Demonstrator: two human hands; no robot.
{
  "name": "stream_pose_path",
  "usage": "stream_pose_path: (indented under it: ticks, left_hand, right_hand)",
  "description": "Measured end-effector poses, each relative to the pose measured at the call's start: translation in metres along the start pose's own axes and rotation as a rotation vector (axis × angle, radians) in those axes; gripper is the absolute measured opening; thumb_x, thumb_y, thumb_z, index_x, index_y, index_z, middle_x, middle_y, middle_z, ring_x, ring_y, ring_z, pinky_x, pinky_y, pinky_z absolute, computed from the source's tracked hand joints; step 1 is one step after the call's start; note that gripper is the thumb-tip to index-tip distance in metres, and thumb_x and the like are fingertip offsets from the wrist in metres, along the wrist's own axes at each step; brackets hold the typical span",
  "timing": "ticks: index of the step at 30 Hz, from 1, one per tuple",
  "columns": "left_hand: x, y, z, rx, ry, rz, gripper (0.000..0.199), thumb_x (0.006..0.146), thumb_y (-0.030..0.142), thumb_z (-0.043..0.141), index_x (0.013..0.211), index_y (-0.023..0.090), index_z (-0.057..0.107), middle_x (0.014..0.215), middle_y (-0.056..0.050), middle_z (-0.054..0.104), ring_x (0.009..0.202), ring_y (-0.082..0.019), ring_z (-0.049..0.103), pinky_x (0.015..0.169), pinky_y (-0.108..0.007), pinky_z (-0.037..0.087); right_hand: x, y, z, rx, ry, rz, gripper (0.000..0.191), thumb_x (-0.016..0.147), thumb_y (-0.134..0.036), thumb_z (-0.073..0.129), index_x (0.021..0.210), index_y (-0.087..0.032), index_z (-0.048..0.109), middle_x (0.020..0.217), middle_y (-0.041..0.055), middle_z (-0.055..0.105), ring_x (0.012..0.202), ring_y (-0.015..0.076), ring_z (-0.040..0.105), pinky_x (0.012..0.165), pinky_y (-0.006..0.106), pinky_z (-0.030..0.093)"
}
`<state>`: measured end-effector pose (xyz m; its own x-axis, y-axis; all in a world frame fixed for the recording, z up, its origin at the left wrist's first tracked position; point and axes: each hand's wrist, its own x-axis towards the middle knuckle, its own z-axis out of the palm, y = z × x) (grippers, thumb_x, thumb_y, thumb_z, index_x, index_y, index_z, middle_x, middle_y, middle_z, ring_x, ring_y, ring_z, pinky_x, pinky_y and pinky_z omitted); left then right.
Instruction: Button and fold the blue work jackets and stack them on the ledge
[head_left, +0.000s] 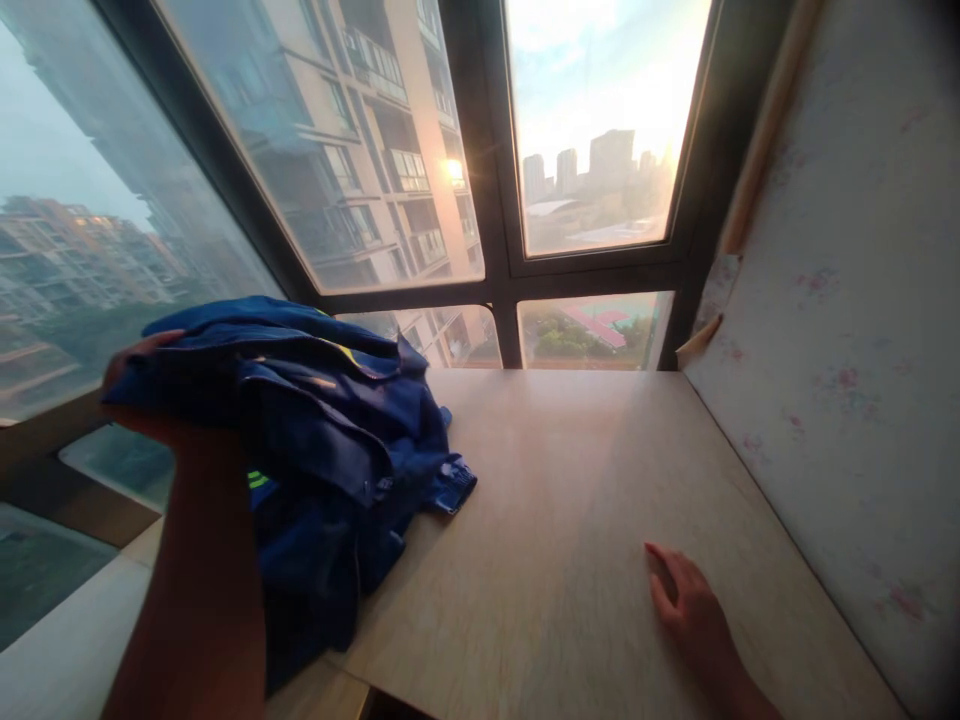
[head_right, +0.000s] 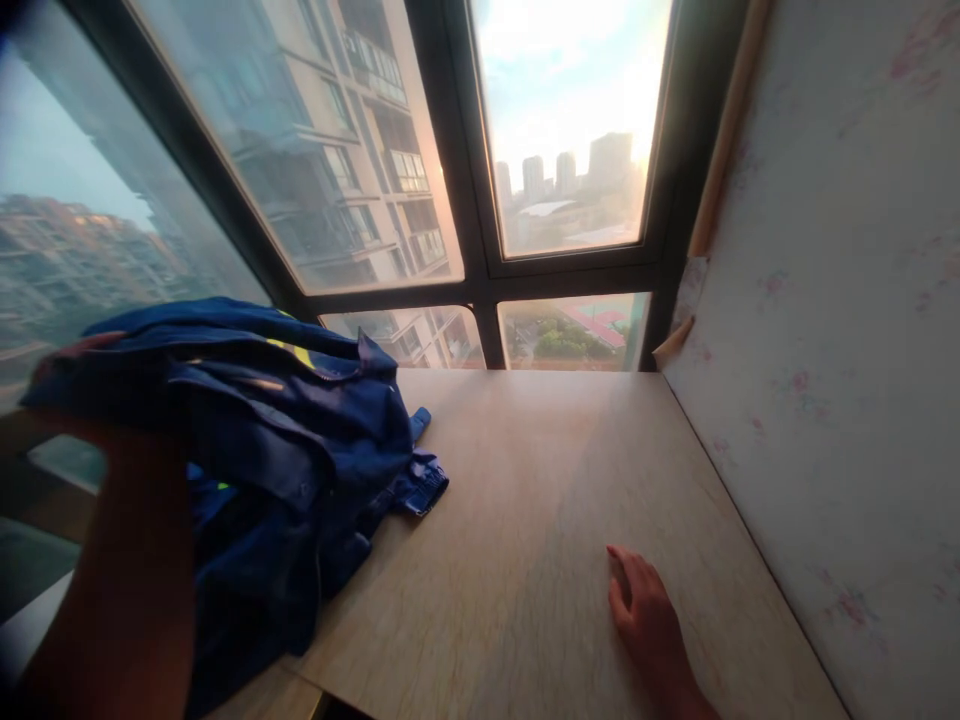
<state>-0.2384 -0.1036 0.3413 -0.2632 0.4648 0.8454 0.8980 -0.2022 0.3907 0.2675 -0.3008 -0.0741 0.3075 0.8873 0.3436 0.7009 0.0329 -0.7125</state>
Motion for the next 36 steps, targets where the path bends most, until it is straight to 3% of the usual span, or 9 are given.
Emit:
stream_pose_path:
  ticks: [3,6,11,18,22,25,28,31,36]
  left_hand:
    - [-0.012,-0.024,0.003,0.264,0.094,-0.015,0.048,0.095,0.044,0.039,0.123,0.012,0.061,0.13,-0.004,0.06,0.126,-0.034,0.051,0.109,-0.054,0.035]
    - [-0.076,-0.047,0.03,0.454,-0.158,-0.146,0.042,0.097,0.035,0.041,0.133,0.019,0.056,0.151,-0.006,0.039,0.134,-0.038,0.038,0.109,-0.057,0.034]
    - [-0.18,-0.091,0.083,0.616,-0.657,-0.247,0.049,0.088,0.021,0.044,0.136,0.018,0.055,0.146,-0.022,0.044,0.126,-0.043,0.044,0.095,-0.063,0.041]
    - [-0.162,-0.119,0.074,0.644,-0.919,-0.224,0.074,0.08,0.027,0.056,0.151,0.018,0.035,0.157,-0.024,0.027,0.131,-0.046,0.041,0.096,-0.055,0.044]
    - [-0.181,-0.083,0.042,0.557,-0.687,-0.066,0.065,0.082,0.027,0.055,0.145,0.014,0.043,0.158,-0.023,0.024,0.139,-0.047,0.031,0.103,-0.059,0.039]
    - [-0.234,-0.037,0.035,0.289,-0.481,0.022,0.043,0.088,0.026,0.047,0.128,0.016,0.058,0.145,-0.018,0.047,0.135,-0.037,0.041,0.108,-0.053,0.037]
    - [-0.301,0.014,0.047,-0.19,-0.728,-0.085,0.031,0.093,0.033,0.042,0.101,0.019,0.068,0.107,-0.011,0.069,0.099,-0.025,0.064,0.084,-0.035,0.052]
    - [-0.356,0.06,0.071,-0.466,-1.104,-0.173,0.034,0.094,0.038,0.043,0.079,0.02,0.068,0.078,-0.005,0.071,0.072,-0.019,0.065,0.065,-0.026,0.048]
    - [-0.386,0.101,0.107,-0.585,-1.167,-0.14,0.032,0.094,0.037,0.045,0.076,0.019,0.065,0.068,0.0,0.067,0.06,-0.013,0.057,0.058,-0.023,0.038]
  right_hand:
    - [-0.002,0.003,0.005,-0.035,0.026,-0.018,0.035,0.085,-0.03,0.046,0.116,-0.022,0.061,0.115,0.0112,0.068,0.107,0.0285,0.064,0.098,0.05,0.05]
    - [-0.001,-0.001,0.004,-0.055,0.019,-0.058,0.032,0.086,-0.029,0.046,0.112,-0.022,0.063,0.114,0.0103,0.069,0.107,0.0281,0.063,0.098,0.049,0.049]
    - [0.0,-0.012,0.0,-0.068,0.015,-0.09,0.028,0.087,-0.024,0.046,0.105,-0.023,0.066,0.112,0.0093,0.069,0.106,0.0265,0.063,0.097,0.047,0.049]
    - [0.001,-0.015,-0.003,-0.099,-0.004,-0.097,0.027,0.087,-0.022,0.045,0.102,-0.022,0.067,0.11,0.0106,0.068,0.105,0.0275,0.063,0.097,0.048,0.049]
    - [0.001,-0.01,-0.003,-0.077,-0.019,-0.086,0.028,0.086,-0.024,0.045,0.104,-0.023,0.067,0.111,0.0099,0.068,0.106,0.0269,0.062,0.097,0.046,0.049]
    - [0.003,-0.01,-0.004,-0.068,-0.019,-0.071,0.028,0.085,-0.025,0.046,0.101,-0.022,0.068,0.11,0.0098,0.068,0.105,0.0263,0.063,0.095,0.044,0.049]
    - [0.009,-0.02,-0.003,-0.06,-0.011,-0.047,0.027,0.085,-0.027,0.047,0.098,-0.021,0.07,0.107,0.0107,0.07,0.103,0.027,0.064,0.093,0.044,0.049]
    - [0.021,-0.043,0.0,0.062,-0.076,-0.025,0.029,0.089,-0.034,0.047,0.1,-0.02,0.069,0.101,0.0104,0.071,0.093,0.0246,0.067,0.084,0.038,0.052]
    - [0.041,-0.081,0.013,0.302,-0.252,-0.051,0.039,0.097,-0.043,0.041,0.076,-0.02,0.064,0.072,0.0044,0.067,0.067,0.0173,0.063,0.062,0.026,0.048]
